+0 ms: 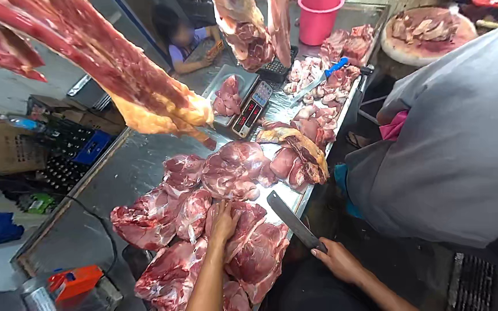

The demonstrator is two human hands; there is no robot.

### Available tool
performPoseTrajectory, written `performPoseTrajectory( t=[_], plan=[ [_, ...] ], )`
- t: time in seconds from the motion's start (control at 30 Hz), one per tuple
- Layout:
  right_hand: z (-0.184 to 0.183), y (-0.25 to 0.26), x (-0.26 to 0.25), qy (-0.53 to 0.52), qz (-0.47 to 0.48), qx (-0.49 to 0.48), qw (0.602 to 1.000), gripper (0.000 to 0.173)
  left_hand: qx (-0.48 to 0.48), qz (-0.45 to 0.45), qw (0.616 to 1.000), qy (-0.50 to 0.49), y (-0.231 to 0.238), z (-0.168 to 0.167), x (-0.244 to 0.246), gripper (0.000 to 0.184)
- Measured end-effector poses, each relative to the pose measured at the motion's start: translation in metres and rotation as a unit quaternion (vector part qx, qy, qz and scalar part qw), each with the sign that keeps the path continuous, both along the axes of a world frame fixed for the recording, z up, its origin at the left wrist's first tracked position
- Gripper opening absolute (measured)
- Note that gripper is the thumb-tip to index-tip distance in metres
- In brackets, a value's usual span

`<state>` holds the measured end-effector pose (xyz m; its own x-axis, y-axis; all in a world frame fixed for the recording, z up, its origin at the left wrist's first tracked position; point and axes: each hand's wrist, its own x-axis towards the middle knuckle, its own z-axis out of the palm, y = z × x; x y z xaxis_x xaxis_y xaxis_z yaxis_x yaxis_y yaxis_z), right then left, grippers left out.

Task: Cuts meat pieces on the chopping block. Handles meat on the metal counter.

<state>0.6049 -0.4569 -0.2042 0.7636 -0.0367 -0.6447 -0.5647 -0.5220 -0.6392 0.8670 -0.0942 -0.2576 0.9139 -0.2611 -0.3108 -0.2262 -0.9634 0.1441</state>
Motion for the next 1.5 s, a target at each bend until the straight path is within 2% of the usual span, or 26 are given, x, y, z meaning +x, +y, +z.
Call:
performPoseTrajectory(
  t=[0.07, 0.17, 0.23, 0.3, 0.4, 0.57, 0.73, 0.8, 0.9, 0.97, 1.03, 1.1, 1.17, 1.27, 1.4, 1.5],
  plan=[
    [-0.001, -0.004, 0.028, 0.011, 0.026, 0.012, 1.000, 0.045, -0.018, 0.016, 0.999, 0.027, 0.003, 0.008, -0.005, 0.070],
    [-0.006, -0.013, 0.069, 0.007, 0.046, 0.028, 0.999, 0.044, -0.077, 0.093, 0.992, 0.030, -0.008, 0.037, 0.013, 0.055],
    [-0.011, -0.022, 0.089, 0.006, 0.051, 0.034, 0.998, 0.042, -0.108, 0.155, 0.982, -0.014, -0.024, 0.059, 0.040, 0.043],
    [-0.016, -0.032, 0.097, 0.012, 0.046, 0.039, 0.998, 0.042, -0.119, 0.194, 0.972, -0.053, -0.045, 0.083, 0.074, 0.039],
    [-0.024, -0.050, 0.088, 0.011, 0.011, 0.045, 0.999, 0.042, -0.147, 0.202, 0.965, -0.082, -0.094, 0.112, 0.136, 0.036],
    [-0.024, -0.082, 0.053, 0.016, -0.009, 0.013, 1.000, 0.049, -0.207, 0.166, 0.959, -0.097, -0.186, 0.112, 0.238, 0.041],
    [0.019, -0.093, 0.058, 0.040, -0.017, 0.033, 0.998, 0.045, -0.214, 0.210, 0.937, -0.181, -0.239, 0.096, 0.297, 0.045],
    [0.033, -0.096, 0.065, 0.042, -0.016, 0.047, 0.998, 0.045, -0.215, 0.231, 0.920, -0.231, -0.250, 0.096, 0.308, 0.053],
    [0.042, -0.102, 0.077, 0.036, -0.018, 0.063, 0.997, 0.044, -0.206, 0.251, 0.903, -0.280, -0.259, 0.095, 0.332, 0.089],
    [0.031, -0.099, 0.086, 0.019, -0.034, 0.080, 0.996, 0.044, -0.201, 0.230, 0.919, -0.251, -0.259, 0.089, 0.357, 0.112],
    [0.016, -0.087, 0.106, 0.001, -0.081, 0.120, 0.990, 0.047, -0.177, 0.208, 0.939, -0.207, -0.255, 0.077, 0.382, 0.115],
    [0.016, -0.068, 0.154, -0.009, -0.176, 0.205, 0.963, 0.048, -0.170, 0.199, 0.948, -0.181, -0.250, 0.069, 0.397, 0.104],
    [0.036, -0.057, 0.238, -0.018, -0.238, 0.238, 0.941, 0.045, -0.200, 0.202, 0.938, -0.197, -0.249, 0.069, 0.404, 0.089],
    [0.063, -0.065, 0.377, -0.039, -0.245, 0.227, 0.942, 0.041, -0.250, 0.219, 0.917, -0.221, -0.242, 0.073, 0.398, 0.072],
    [0.016, -0.085, 0.528, -0.088, -0.237, 0.252, 0.934, 0.046, -0.294, 0.255, 0.896, -0.214, -0.224, 0.082, 0.398, 0.063],
    [0.004, -0.094, 0.601, -0.061, -0.199, 0.238, 0.949, 0.046, -0.391, 0.316, 0.836, -0.219, -0.218, 0.073, 0.408, 0.058]
  ],
)
